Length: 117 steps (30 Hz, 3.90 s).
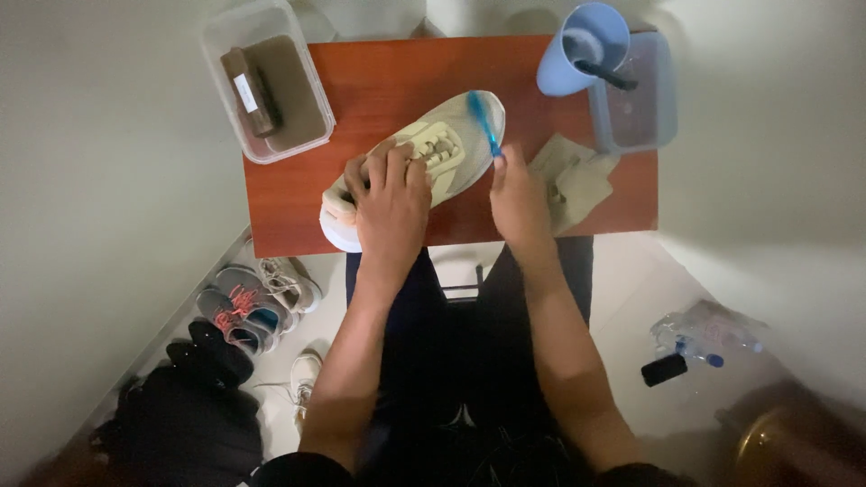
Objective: Cleaning a white sneaker using a toothbrush, cleaning solution, and a cloth on a low table.
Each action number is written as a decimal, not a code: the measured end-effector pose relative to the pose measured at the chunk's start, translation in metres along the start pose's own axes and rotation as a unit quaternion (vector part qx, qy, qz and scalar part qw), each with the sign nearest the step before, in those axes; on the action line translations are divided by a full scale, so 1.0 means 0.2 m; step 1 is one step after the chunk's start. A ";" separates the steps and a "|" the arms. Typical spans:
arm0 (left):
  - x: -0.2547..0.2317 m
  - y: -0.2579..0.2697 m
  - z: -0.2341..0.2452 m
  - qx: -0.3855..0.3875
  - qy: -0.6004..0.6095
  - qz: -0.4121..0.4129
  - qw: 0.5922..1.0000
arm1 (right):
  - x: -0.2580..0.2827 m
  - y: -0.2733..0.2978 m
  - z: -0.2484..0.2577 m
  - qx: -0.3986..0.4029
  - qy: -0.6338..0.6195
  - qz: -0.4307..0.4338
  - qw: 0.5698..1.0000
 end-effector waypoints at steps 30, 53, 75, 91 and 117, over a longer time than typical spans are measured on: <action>-0.02 -0.09 0.08 0.051 -0.035 0.017 0.998 | -0.06 0.29 0.05 0.066 -0.102 -0.065 0.990; 0.02 -0.09 0.13 0.018 0.123 0.045 0.991 | -0.15 0.11 -0.07 -0.025 -0.151 -0.036 0.988; 0.06 -0.26 0.28 -0.218 0.499 0.189 0.817 | -0.07 0.21 0.21 -0.095 -0.557 0.043 0.824; 0.13 -0.22 0.30 -0.132 0.443 0.176 0.869 | 0.09 0.29 0.39 -0.117 -0.188 0.291 0.931; 0.14 -0.05 0.14 -0.028 0.225 0.128 0.966 | -0.27 0.25 0.15 0.012 -0.071 0.090 0.993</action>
Point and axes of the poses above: each hand's wrist, its own y-axis away from the middle knuckle, its own z-axis out of the back of the hand, x = y × z, the point moved 1 cm from there along -y, towards the middle knuckle, and after that the axes turned 13 degrees about -x, right-handed, at the moved point
